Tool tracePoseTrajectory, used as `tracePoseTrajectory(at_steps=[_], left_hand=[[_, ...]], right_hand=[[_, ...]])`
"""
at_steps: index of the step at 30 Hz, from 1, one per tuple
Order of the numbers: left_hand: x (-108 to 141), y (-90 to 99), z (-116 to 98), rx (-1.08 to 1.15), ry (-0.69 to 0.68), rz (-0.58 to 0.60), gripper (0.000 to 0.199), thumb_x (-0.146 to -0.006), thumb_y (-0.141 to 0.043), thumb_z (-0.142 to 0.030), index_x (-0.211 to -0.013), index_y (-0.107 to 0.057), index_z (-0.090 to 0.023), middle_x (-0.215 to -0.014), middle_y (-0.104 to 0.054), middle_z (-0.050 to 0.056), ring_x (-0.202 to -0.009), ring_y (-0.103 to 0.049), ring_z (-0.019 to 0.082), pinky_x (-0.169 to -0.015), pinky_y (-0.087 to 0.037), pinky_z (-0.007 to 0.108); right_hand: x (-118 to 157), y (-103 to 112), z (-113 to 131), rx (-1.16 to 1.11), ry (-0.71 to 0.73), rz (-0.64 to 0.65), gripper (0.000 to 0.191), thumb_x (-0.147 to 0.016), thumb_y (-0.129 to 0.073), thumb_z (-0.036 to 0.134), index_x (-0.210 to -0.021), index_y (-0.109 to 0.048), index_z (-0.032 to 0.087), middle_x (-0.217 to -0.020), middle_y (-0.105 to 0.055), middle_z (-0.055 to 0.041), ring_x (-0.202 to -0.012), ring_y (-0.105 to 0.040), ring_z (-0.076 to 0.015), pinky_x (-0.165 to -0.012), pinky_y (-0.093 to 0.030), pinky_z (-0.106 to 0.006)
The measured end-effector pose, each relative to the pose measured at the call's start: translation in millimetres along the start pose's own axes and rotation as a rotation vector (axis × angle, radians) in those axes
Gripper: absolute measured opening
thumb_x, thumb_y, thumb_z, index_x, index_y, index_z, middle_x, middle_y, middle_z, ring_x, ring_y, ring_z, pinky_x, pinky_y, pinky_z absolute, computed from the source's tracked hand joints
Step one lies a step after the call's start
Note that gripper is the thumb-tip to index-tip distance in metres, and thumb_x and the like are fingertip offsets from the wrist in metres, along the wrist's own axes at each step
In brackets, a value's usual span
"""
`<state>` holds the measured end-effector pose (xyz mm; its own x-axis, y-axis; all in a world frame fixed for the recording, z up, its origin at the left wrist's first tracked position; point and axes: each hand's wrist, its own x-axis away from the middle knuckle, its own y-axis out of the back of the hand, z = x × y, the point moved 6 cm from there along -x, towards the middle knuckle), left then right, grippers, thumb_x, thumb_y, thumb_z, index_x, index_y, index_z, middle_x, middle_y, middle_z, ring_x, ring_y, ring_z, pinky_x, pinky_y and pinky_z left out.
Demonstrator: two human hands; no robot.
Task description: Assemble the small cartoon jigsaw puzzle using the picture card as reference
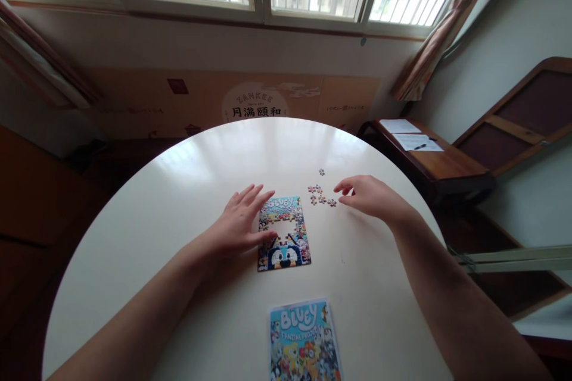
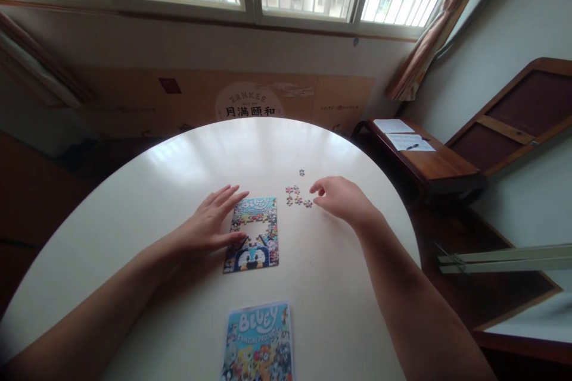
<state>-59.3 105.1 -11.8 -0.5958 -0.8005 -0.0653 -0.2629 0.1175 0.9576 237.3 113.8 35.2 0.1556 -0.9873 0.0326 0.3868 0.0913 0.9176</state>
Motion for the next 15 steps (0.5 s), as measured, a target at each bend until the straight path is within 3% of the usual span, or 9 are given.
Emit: tracePoseTrajectory(at_steps=[7, 15], left_hand=[[-1.8, 5.5, 5.3, 0.034, 0.029, -0.042, 0.082, -0.09, -0.055, -0.068, -0.156, -0.031, -0.027, -0.165, -0.029, 0.014, -0.152, -0.022, 0.038, -0.12, -0.028, 0.059], [-0.2, 27.3, -14.5, 0.209, -0.089, -0.195, 0.065, -0.092, -0.061, -0.051, -0.149, -0.043, -0.025, -0.155, -0.044, 0.013, -0.147, -0.034, 0.033, -0.12, -0.033, 0.054]], right_hand=[[-1.5, -15.0, 8.8, 0.057, 0.044, 0.092, 0.024, -0.081, -0.065, 0.024, -0.101, -0.078, 0.026, -0.096, -0.076, -0.0046, -0.084, -0.069, -0.0226, -0.071, -0.05, -0.032], [0.3, -17.6, 10.1, 0.124, -0.004, 0.161, 0.017, -0.077, -0.066, 0.025, -0.091, -0.077, 0.025, -0.096, -0.076, -0.005, -0.085, -0.067, -0.0242, -0.068, -0.046, -0.033]])
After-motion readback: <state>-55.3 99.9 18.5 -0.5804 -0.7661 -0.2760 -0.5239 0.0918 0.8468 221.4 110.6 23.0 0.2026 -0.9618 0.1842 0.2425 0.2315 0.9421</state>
